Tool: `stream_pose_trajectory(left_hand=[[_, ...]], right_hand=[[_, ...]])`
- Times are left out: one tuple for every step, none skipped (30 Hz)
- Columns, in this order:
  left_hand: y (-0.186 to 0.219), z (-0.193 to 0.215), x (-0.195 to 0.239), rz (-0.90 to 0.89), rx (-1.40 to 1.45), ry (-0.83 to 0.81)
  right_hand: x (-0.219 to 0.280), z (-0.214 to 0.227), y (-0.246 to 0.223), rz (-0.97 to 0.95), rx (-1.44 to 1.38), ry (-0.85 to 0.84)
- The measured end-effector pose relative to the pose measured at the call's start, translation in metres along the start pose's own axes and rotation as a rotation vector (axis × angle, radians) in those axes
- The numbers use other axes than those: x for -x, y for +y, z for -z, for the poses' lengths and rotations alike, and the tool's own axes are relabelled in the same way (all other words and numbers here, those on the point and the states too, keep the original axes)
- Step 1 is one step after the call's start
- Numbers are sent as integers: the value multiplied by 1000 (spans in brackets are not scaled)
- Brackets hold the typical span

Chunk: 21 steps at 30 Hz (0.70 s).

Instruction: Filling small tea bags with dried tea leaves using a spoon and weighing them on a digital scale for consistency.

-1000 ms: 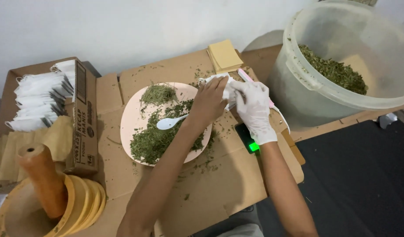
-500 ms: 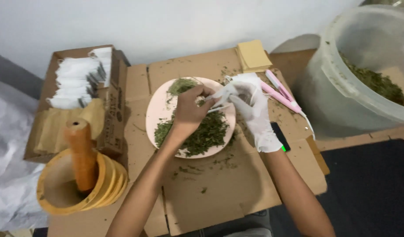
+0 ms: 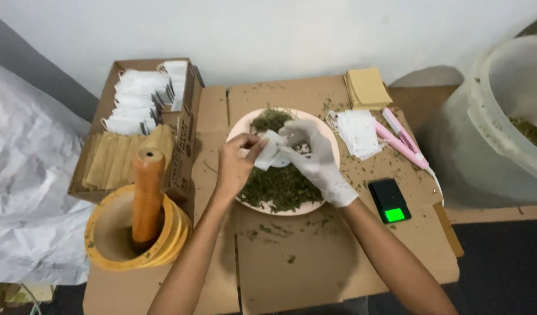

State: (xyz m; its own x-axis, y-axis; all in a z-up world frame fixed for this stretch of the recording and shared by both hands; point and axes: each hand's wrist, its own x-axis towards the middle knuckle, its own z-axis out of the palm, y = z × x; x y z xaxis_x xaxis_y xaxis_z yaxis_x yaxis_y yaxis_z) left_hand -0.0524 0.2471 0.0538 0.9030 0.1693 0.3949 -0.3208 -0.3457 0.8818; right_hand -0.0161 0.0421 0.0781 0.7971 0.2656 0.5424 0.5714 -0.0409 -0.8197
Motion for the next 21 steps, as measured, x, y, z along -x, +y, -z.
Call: stream_pose_trajectory(left_hand=[[-4, -1, -5, -7, -1, 6], [-9, -1, -3, 15, 12, 20], [-14, -3, 0, 38, 25, 34], [-10, -3, 3, 37, 23, 37], [-5, -3, 5, 63, 67, 33], [1, -4, 6, 87, 111, 25], [-1, -5, 5, 83, 109, 25], [-4, -6, 6, 92, 144, 21], [-6, -8, 8, 100, 179, 18], [-10, -10, 9, 99, 177, 18], [-13, -11, 10, 101, 182, 14], [-17, -12, 10, 100, 186, 15], [-12, -10, 8, 97, 184, 20], [-8, -10, 10, 112, 207, 5], [-4, -10, 11, 126, 230, -9], [-1, -10, 13, 126, 232, -10], [3, -10, 14, 117, 226, -11], [6, -11, 14, 107, 220, -12], [8, -12, 12, 104, 222, -14], [9, -13, 13, 109, 212, -10], [11, -14, 14, 113, 202, -6]], right_hand=[[-5, 1, -5, 9, 0, -2], [-2, 2, -11, 5, 0, 1], [1, 3, -16, 2, 0, 4], [2, 4, -12, 4, -2, 2], [3, 5, -9, 44, 9, -2], [5, 6, -5, 84, 22, -2], [4, 6, -5, 87, 20, 0], [7, 6, -5, 67, 27, -1], [11, 6, -5, 46, 34, -2], [12, 9, -6, 48, 33, -1], [14, 12, -8, -11, 22, -26], [14, 14, -9, -67, 9, -53], [13, 12, -7, -62, 7, -56], [15, 11, -4, -67, 24, -79], [17, 11, -1, -72, 41, -102], [18, 10, -4, -72, 43, -102], [18, 9, -8, -73, 23, -122], [18, 7, -11, -72, 3, -141], [16, 7, -10, -70, 5, -139], [15, 7, -10, -106, 22, -152], [15, 6, -9, -141, 39, -164]])
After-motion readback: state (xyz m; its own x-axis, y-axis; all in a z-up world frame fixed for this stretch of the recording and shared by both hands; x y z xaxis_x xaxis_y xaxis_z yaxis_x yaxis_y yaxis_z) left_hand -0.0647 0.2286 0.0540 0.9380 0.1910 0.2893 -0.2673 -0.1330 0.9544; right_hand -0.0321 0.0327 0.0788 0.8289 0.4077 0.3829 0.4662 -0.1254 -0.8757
